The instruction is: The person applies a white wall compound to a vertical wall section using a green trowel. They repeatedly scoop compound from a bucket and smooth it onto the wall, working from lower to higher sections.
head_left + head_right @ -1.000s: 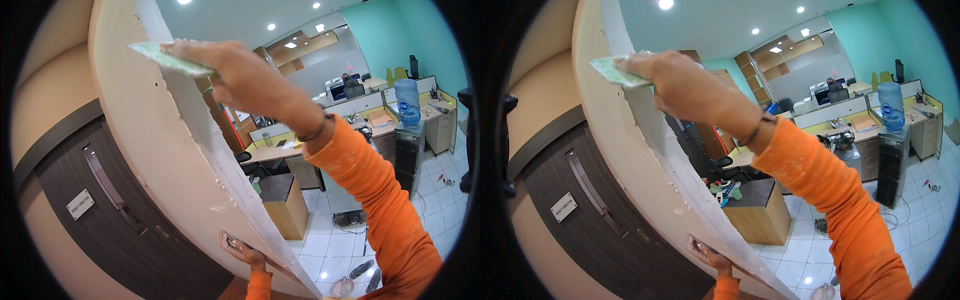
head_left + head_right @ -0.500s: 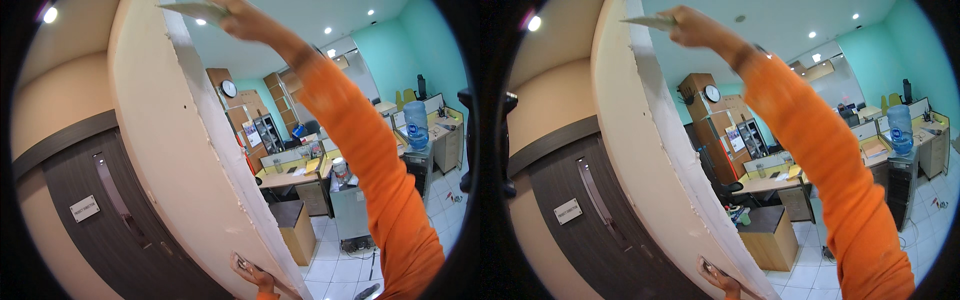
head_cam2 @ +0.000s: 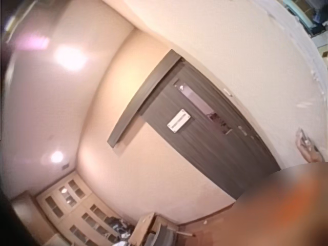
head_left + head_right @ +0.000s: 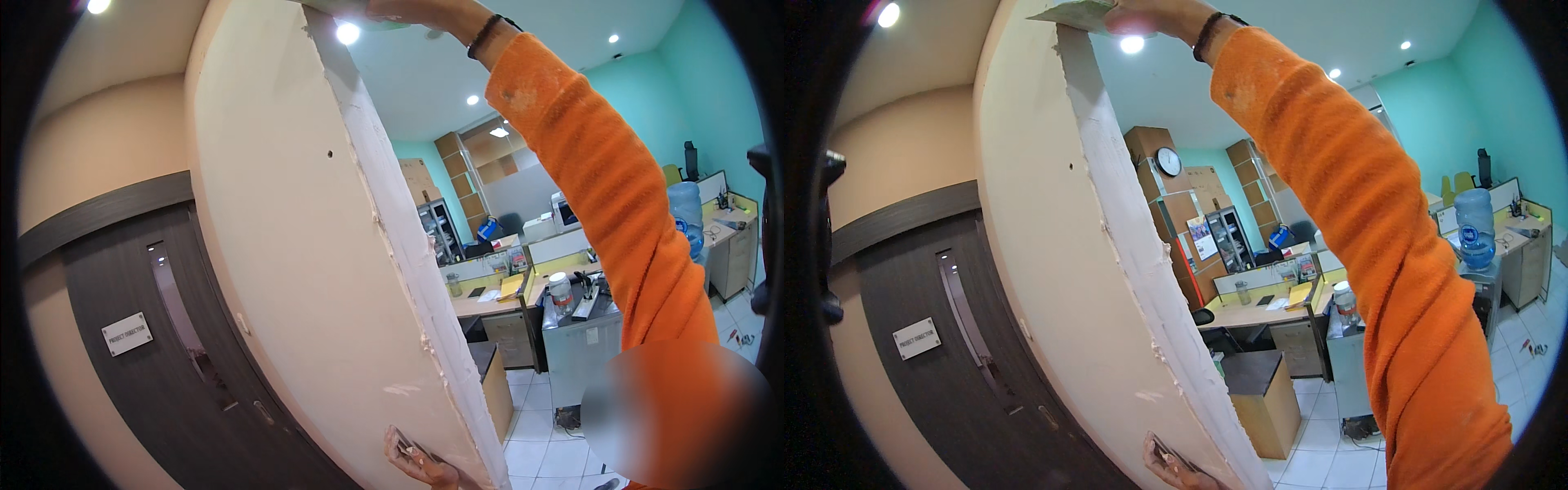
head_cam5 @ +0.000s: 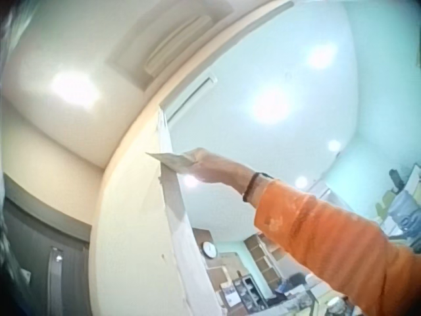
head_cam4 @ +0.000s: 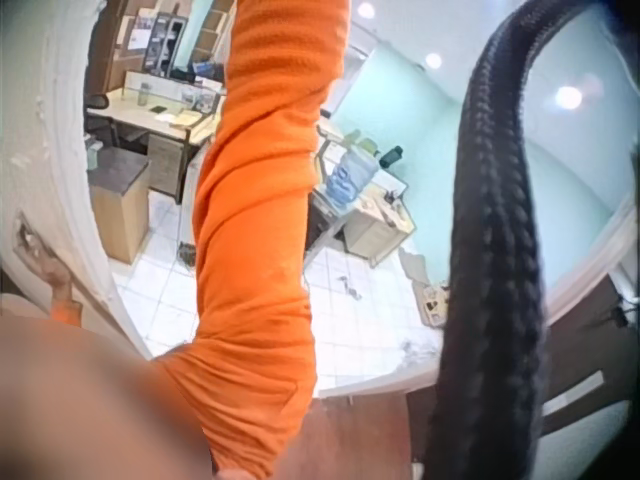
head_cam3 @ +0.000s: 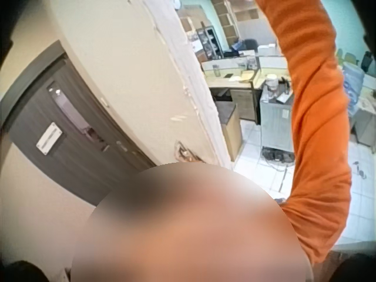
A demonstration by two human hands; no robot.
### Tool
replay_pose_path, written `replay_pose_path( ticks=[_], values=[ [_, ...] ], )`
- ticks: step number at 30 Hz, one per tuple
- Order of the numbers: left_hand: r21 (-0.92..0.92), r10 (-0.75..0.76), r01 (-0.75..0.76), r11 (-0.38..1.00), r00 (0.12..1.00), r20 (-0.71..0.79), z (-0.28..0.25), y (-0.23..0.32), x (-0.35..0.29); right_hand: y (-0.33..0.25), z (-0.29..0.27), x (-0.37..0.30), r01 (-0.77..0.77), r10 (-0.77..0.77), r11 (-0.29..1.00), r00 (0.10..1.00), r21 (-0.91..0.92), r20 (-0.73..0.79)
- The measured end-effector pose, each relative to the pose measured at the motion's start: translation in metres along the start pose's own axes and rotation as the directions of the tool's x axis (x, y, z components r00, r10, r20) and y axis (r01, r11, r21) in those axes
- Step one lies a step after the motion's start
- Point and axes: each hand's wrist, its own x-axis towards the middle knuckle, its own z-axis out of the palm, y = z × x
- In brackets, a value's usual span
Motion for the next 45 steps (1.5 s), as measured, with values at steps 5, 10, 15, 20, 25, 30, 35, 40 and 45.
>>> replay_pose_path(
  ticks=[5,10,15,20,25,30,35,40,45],
  values=[
    [0.023,0.051,-0.052,0.998,0.998,0.036,0.0,0.007,0.005,-0.045,-0.001,-0.041,-0.308,0.303,0.951,0.939,0.005,0.165],
    [0.051,0.018,-0.022,0.998,0.997,0.077,0.002,0.017,0.007,-0.074,0.019,-0.095,-0.214,0.225,0.969,0.971,-0.121,0.084],
    [0.045,0.059,-0.065,0.997,0.991,0.116,0.003,0.023,0.01,-0.118,0.034,-0.166,-0.084,0.088,0.995,0.992,-0.045,0.093],
    [0.079,0.046,-0.054,0.995,0.994,0.1,0.006,0.026,0.009,-0.185,0.042,-0.235,-0.279,0.245,0.952,0.94,0.123,0.236],
    [0.112,0.073,-0.083,0.99,0.993,0.095,0.007,0.023,0.009,-0.235,0.055,-0.295,-0.341,0.317,0.94,0.893,0.022,0.319],
    [0.144,0.082,-0.097,0.985,0.991,0.109,0.004,0.017,0.008,-0.258,0.038,-0.333,-0.512,0.416,0.846,0.809,0.151,0.416],
    [0.141,0.113,-0.126,0.982,0.989,0.097,0.006,0.016,0.009,-0.213,0.007,-0.288,-0.348,0.337,0.913,0.937,0.214,0.088],
    [0.138,0.117,-0.128,0.982,0.989,0.089,0.006,0.018,0.01,-0.117,0.009,-0.164,-0.256,0.255,0.967,0.962,0.007,-0.101],
    [0.117,0.105,-0.114,0.987,0.991,0.085,0.004,0.015,0.009,-0.109,0.071,-0.124,-0.119,0.078,0.973,0.977,-0.199,-0.199]
  ],
)
